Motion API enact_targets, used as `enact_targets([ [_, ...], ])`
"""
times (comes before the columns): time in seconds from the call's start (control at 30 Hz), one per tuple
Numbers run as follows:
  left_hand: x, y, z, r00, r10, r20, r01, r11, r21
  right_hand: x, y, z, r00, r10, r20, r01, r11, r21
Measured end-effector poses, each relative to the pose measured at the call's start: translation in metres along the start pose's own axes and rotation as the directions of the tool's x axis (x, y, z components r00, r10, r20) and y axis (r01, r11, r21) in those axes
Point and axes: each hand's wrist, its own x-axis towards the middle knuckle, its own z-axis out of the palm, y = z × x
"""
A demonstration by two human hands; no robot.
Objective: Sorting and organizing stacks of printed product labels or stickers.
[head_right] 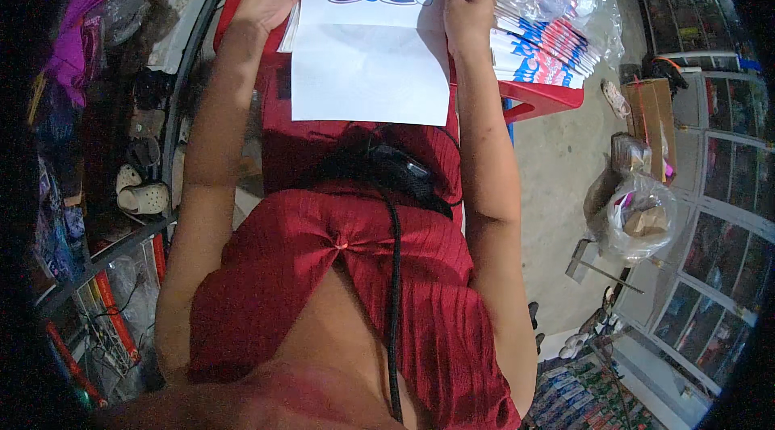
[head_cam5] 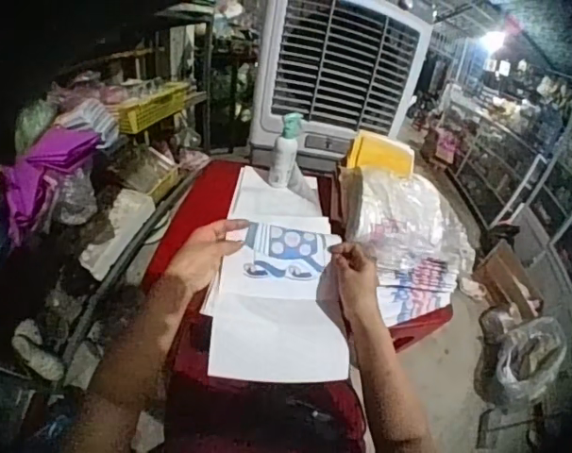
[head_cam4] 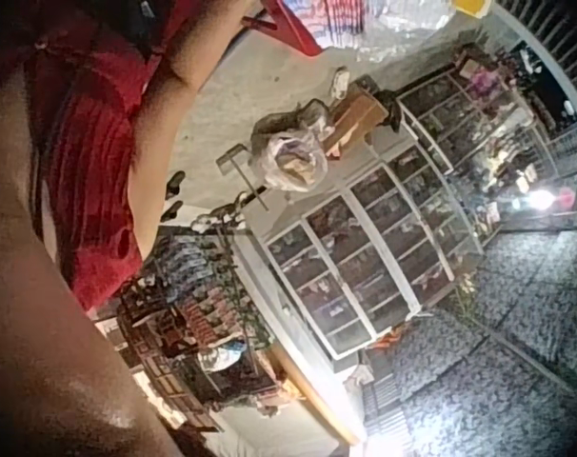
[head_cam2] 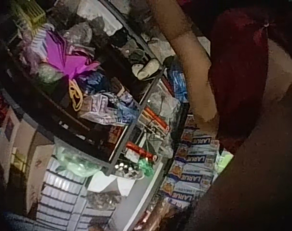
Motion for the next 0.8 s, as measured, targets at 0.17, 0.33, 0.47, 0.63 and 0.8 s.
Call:
enact_targets([
  [0.17, 0.000, -0.008, 0.001, 0.993, 0.116, 0.023, -0.118, 0.979, 0.166, 0.000, -0.002, 0.003, 0.999, 0.033, -0.011, -0.034, 0.991, -0.126],
  [0.33, 0.006, -0.016, -0.004, 0.987, 0.152, -0.047, -0.136, 0.958, 0.253, -0.008, -0.004, 0.002, 0.997, -0.061, 0.057, 0.065, 0.995, -0.077],
  [0.47, 0.011, -0.028, -0.007, 0.944, 0.301, -0.137, -0.243, 0.913, 0.328, -0.013, -0.002, 0.001, 0.995, -0.069, 0.072, 0.073, 0.996, -0.049],
  [0.63, 0.014, -0.037, -0.023, 0.980, 0.157, -0.122, -0.079, 0.870, 0.487, -0.014, 0.003, -0.006, 0.995, -0.013, 0.097, 0.030, 0.983, -0.179],
  [0.8, 0.012, -0.045, -0.035, 0.986, 0.165, -0.020, -0.152, 0.943, 0.296, -0.012, 0.010, -0.003, 0.989, -0.139, 0.048, 0.147, 0.940, -0.308],
])
